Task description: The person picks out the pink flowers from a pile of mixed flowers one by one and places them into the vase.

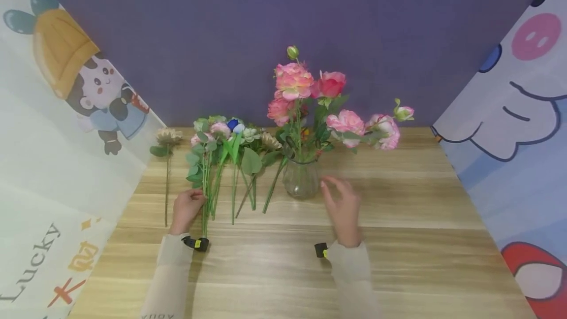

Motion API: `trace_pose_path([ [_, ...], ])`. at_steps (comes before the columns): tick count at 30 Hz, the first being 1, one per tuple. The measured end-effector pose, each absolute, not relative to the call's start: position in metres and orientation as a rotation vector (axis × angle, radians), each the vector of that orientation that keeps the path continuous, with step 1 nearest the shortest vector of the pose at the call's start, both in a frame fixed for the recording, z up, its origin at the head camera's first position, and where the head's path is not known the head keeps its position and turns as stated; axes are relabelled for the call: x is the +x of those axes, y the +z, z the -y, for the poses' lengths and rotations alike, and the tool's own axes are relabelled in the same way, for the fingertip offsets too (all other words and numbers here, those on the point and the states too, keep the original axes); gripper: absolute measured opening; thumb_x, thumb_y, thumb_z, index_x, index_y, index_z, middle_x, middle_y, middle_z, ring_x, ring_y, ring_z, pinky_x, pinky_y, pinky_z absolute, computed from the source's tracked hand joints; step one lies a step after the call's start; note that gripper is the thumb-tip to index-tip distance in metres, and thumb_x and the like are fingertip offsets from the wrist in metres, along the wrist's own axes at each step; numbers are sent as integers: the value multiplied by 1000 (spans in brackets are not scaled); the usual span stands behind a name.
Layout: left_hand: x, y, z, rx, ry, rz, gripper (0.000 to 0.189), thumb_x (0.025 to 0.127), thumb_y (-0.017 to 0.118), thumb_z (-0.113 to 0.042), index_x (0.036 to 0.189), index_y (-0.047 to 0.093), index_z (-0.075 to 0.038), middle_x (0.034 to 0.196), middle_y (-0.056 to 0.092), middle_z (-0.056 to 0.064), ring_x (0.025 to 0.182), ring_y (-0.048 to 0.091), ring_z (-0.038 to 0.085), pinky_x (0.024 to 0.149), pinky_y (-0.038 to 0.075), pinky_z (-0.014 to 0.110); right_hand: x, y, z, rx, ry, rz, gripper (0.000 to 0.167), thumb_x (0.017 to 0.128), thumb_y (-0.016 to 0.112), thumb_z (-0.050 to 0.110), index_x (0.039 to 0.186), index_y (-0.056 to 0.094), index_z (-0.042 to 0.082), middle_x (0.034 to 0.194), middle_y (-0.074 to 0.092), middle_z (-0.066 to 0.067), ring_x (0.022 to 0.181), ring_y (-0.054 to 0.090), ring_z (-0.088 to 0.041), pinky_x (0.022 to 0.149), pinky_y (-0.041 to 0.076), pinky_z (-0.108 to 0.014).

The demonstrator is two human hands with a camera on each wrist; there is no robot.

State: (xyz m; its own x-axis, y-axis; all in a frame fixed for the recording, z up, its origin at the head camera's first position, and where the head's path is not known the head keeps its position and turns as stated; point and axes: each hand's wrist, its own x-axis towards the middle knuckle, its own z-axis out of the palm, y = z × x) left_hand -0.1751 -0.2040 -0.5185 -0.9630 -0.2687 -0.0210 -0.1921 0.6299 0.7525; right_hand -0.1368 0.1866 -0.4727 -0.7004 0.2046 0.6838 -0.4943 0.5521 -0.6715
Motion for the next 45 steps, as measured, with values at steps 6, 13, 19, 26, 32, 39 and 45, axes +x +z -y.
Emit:
trace_pose_path([
  [6, -172, -521, 200, 428, -1365, 2681, 20, 85, 63, -3, 101, 65, 7, 92, 66, 21, 74, 61, 25, 52, 46, 21, -129, -477, -176, 183, 1304, 2109, 16, 80, 70, -6, 96, 70, -3, 96, 70, -16, 91, 65, -26, 88, 42, -10],
  [13, -169, -517, 189, 436, -1399, 2630, 22, 86, 63, -5, 106, 64, 7, 98, 65, 21, 82, 62, 29, 57, 48, 23, -126, -484, -172, 134, 1373, 2139, 17, 80, 68, -10, 97, 68, -7, 95, 70, -19, 88, 66, -24, 85, 43, -9],
  [19, -164, -507, 179, 432, -1471, 2559, 23, 87, 63, -3, 107, 63, 8, 98, 63, 20, 84, 61, 27, 59, 48, 20, -126, -485, -170, 163, 1382, 2152, 15, 81, 69, -5, 96, 69, -4, 95, 71, -15, 86, 65, -11, 82, 44, -8],
  [26, -157, -489, 162, 373, -1536, 2470, 22, 86, 63, 1, 106, 59, 10, 96, 60, 19, 78, 55, 18, 58, 44, 15, -128, -489, -161, 314, 1324, 2165, 14, 79, 70, -6, 92, 69, -4, 89, 70, -17, 80, 67, -30, 80, 44, -6],
  [32, -148, -475, 145, 271, -1558, 2418, 21, 85, 64, 1, 105, 59, 8, 96, 62, 20, 82, 56, 24, 59, 44, 18, -130, -490, -146, 433, 1335, 2172, 17, 77, 72, -7, 93, 69, -3, 88, 71, -14, 78, 67, -26, 78, 51, -17],
  [39, -142, -465, 132, 106, -1551, 2345, 19, 84, 66, 4, 101, 60, 10, 92, 64, 21, 81, 57, 26, 68, 48, 24, -132, -482, -121, 575, 1364, 2245, 17, 79, 72, -2, 96, 70, -1, 92, 71, -11, 83, 67, -24, 75, 55, -36],
  [45, -136, -457, 119, 22, -1621, 2314, 18, 83, 67, 4, 98, 59, 8, 90, 63, 21, 81, 58, 25, 62, 49, 19, -130, -472, -103, 617, 1509, 2250, 19, 81, 71, -2, 99, 70, -2, 96, 71, -12, 85, 67, -25, 78, 54, -34],
])
